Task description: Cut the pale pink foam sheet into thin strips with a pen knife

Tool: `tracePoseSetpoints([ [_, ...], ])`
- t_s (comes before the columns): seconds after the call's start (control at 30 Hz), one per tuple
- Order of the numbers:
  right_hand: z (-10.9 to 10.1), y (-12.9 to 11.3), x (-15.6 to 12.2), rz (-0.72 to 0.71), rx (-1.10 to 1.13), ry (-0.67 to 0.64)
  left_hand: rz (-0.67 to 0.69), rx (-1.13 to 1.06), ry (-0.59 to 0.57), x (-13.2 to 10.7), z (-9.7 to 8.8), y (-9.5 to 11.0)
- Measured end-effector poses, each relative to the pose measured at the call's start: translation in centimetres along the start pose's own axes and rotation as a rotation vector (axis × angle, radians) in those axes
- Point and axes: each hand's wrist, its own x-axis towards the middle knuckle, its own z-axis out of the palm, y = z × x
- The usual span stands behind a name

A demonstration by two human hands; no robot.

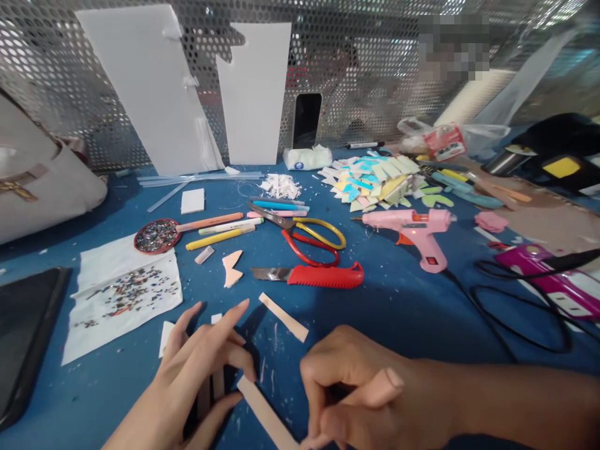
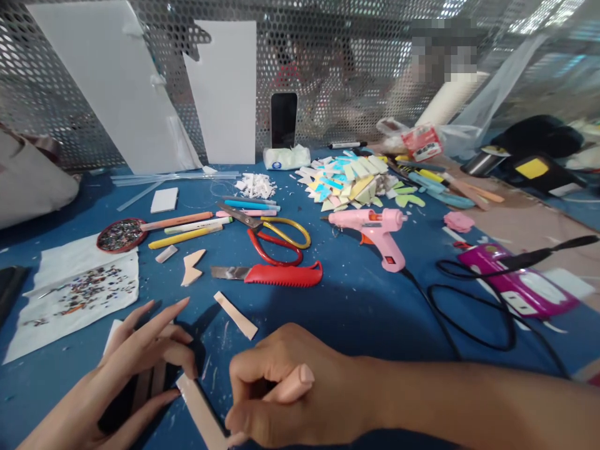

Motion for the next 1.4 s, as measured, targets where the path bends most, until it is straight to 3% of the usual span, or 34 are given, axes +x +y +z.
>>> tracePoseSetpoints([
  [0.27, -0.3, -0.3, 0.0, 0.043, 0.005, -0.031, 0.001, 0.004, -0.004, -0.1, 0.1, -0.1],
  [0.43, -0.1, -0.1, 0.0, -0.006, 0.001, -0.043, 0.009, 0.007, -0.034, 0.0, -0.2, -0.1],
  [0.83, 0.0, -0.4, 0.0, 0.082, 0.005, -0.041, -0.042, -0.057, -0.07, -0.5, -0.3, -0.2],
  [1.17, -0.1, -0.7, 0.0, 0.109, 0.068, -0.085, -0.077, 0.017, 0.022, 0.3, -0.3, 0.4],
  [1.27, -0.1, -0.6, 0.0, 0.093, -0.008, -0.027, -0.072, 0.026, 0.028, 0.5, -0.3, 0.6],
  [1.4, 0.0, -0.5, 0.0, 0.094, 0.06, -0.07, -0.066, -0.001, 0.015, 0.0, -0.4, 0.2],
])
